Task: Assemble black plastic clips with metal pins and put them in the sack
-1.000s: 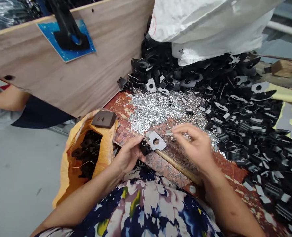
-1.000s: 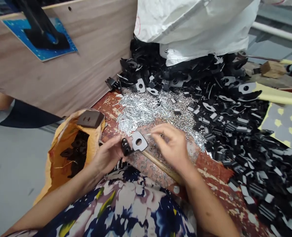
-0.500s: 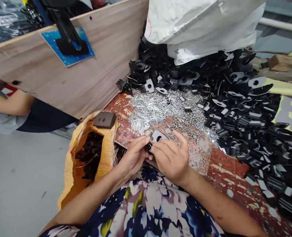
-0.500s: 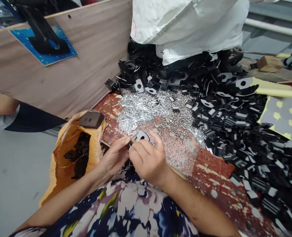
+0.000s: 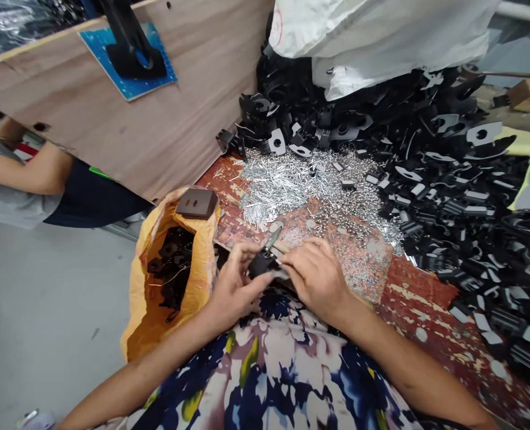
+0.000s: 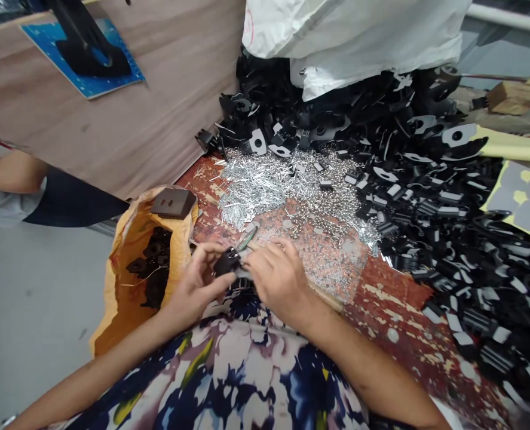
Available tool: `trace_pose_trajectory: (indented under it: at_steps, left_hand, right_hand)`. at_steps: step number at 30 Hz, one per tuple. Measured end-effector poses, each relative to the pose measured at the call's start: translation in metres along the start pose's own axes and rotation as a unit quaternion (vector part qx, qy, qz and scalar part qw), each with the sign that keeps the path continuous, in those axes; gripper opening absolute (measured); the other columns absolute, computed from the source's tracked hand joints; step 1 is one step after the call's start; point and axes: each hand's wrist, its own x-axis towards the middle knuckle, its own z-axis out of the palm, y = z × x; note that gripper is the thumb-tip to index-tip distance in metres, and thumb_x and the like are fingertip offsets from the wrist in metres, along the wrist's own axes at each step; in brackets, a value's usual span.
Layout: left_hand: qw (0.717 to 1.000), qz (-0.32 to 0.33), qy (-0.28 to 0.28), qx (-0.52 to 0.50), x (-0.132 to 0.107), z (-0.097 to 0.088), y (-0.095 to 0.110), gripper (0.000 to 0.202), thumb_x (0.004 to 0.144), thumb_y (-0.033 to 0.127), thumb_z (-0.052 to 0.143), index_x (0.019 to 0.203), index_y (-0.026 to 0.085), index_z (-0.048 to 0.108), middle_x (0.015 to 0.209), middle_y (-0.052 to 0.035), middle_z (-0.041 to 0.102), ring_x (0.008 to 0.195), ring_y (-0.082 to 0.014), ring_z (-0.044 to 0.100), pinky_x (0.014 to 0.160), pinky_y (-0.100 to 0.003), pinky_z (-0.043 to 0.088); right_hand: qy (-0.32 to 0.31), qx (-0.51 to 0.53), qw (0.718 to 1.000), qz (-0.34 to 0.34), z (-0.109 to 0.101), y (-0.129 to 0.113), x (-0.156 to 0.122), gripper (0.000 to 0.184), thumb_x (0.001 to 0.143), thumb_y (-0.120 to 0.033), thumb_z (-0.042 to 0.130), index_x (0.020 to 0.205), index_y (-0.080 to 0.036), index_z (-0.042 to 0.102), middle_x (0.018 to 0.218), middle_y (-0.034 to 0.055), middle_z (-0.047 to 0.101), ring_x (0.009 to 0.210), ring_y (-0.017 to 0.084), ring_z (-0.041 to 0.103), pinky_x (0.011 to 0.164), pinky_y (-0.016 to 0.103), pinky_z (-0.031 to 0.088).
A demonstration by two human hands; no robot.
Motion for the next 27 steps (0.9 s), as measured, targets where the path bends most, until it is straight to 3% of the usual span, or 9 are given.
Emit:
trace_pose_trajectory:
  at_steps: [3,5,9,12,16,19,24,27]
  left_hand:
    - [0.991,0.017,0.034,0.129,-0.011,-0.029,-0.002,0.028,0.095,0.037,0.063,0.119,0.023,0.060,0.090,-0.0004,0.063,0.075,-0.0173,0.057,0.069,-0.027,0.047]
    - [0.987,-0.001,0.045,0.155,-0.013,-0.039,-0.007,0.025,0.098,0.043,0.056,0.109,0.022,0.064,0.081,0.0008,0.059,0.075,-0.0186,0.055,0.070,-0.028,0.045]
    - [0.989,-0.019,0.079,0.124,-0.002,-0.033,-0.030,0.027,0.099,0.047,0.051,0.099,0.022,0.061,0.072,0.0031,0.053,0.067,-0.0178,0.049,0.063,-0.027,0.040]
    - [0.985,0.005,0.074,0.158,0.012,-0.022,-0.050,0.028,0.100,0.043,0.048,0.103,0.021,0.065,0.067,0.0044,0.049,0.063,-0.0173,0.047,0.062,-0.028,0.036]
    - [0.979,0.026,0.076,0.185,0.022,-0.021,-0.065,0.036,0.103,0.043,0.042,0.085,0.020,0.064,0.066,0.0036,0.048,0.065,-0.0174,0.047,0.065,-0.029,0.035]
    - [0.977,0.034,0.089,0.191,0.022,-0.023,-0.067,0.039,0.104,0.043,0.040,0.074,0.022,0.053,0.066,0.0032,0.047,0.066,-0.0173,0.046,0.064,-0.030,0.034]
    - [0.975,0.043,0.101,0.194,0.022,-0.021,-0.068,0.040,0.104,0.043,0.037,0.069,0.024,0.041,0.064,0.0041,0.041,0.063,-0.0164,0.042,0.062,-0.030,0.032]
    - [0.977,0.043,0.093,0.188,0.023,-0.021,-0.068,0.039,0.104,0.043,0.037,0.072,0.023,0.044,0.064,0.0041,0.042,0.062,-0.0163,0.042,0.061,-0.029,0.033]
  right_hand:
    - [-0.094,-0.110,0.986,0.081,-0.001,0.020,-0.026,0.014,0.100,-0.032,0.057,0.095,-0.020,0.063,0.090,0.0076,0.069,0.084,0.024,0.060,0.084,0.041,0.040]
    - [-0.134,-0.178,0.969,0.106,0.002,0.033,-0.045,0.021,0.097,-0.038,0.061,0.088,-0.019,0.060,0.089,0.0106,0.066,0.083,0.026,0.059,0.074,0.038,0.040]
    - [-0.170,-0.163,0.963,0.131,0.009,0.039,-0.067,0.018,0.098,-0.036,0.053,0.088,-0.021,0.056,0.077,0.0047,0.063,0.061,0.019,0.056,0.054,0.030,0.035]
    - [-0.146,-0.121,0.970,0.150,-0.001,0.030,-0.068,0.021,0.101,-0.031,0.046,0.113,-0.019,0.060,0.063,-0.0012,0.060,0.046,0.017,0.052,0.045,0.030,0.033]
    - [-0.069,-0.048,0.993,0.081,-0.028,0.014,-0.063,0.050,0.104,-0.024,0.048,0.153,-0.029,0.042,0.087,0.0038,0.072,0.065,0.018,0.067,0.057,0.030,0.049]
    - [-0.017,-0.021,0.999,0.047,-0.030,0.004,-0.062,0.063,0.102,-0.021,0.055,0.160,-0.033,0.034,0.084,0.0022,0.069,0.061,0.015,0.062,0.058,0.028,0.049]
    - [-0.080,-0.047,0.995,0.026,-0.003,0.005,-0.061,0.053,0.103,-0.020,0.048,0.155,-0.028,0.045,0.074,0.0003,0.063,0.059,0.015,0.059,0.053,0.027,0.046]
    - [-0.047,-0.039,0.997,0.042,0.000,0.009,-0.064,0.055,0.102,-0.022,0.052,0.156,-0.026,0.046,0.079,0.0024,0.066,0.062,0.015,0.061,0.058,0.027,0.050]
